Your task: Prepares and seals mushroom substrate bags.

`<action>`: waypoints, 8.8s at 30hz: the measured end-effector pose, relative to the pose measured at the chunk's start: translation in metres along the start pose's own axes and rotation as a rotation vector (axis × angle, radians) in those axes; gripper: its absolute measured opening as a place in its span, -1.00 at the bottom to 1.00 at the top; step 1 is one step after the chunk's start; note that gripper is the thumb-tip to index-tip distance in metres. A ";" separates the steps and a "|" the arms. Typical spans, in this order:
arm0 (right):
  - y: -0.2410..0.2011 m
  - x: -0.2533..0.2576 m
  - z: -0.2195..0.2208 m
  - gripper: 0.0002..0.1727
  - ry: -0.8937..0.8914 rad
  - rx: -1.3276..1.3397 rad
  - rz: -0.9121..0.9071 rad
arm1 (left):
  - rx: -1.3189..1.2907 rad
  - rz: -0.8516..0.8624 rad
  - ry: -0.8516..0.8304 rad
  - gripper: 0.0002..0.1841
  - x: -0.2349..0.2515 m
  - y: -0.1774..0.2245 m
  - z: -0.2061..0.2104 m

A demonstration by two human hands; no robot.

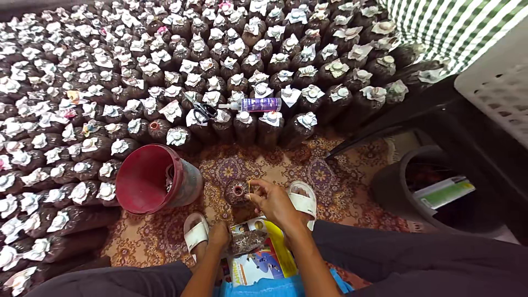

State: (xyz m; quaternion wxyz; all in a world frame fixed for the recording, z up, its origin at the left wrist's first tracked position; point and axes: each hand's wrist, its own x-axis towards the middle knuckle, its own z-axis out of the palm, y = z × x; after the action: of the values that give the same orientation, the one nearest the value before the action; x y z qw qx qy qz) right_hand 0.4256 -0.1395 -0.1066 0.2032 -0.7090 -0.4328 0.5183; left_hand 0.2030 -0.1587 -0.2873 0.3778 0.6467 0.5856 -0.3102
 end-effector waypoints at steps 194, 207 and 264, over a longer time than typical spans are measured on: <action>0.041 0.099 0.028 -0.63 0.233 -0.117 -0.264 | -1.510 0.633 0.367 -0.60 -0.045 0.055 -0.121; 0.024 0.096 0.034 -0.40 -0.074 -0.328 -0.230 | -0.774 0.460 0.903 -0.67 -0.039 0.056 -0.092; 0.235 -0.375 -0.155 0.47 0.956 0.257 0.151 | -0.317 1.467 0.135 -0.40 -0.269 0.144 -0.177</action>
State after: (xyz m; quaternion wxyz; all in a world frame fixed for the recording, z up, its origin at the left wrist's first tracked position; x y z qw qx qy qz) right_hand 0.6282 -0.5514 -0.0114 0.4265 -0.8658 -0.1712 0.1977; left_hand 0.3053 -0.1521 0.0501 0.5394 0.8263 0.0642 0.1492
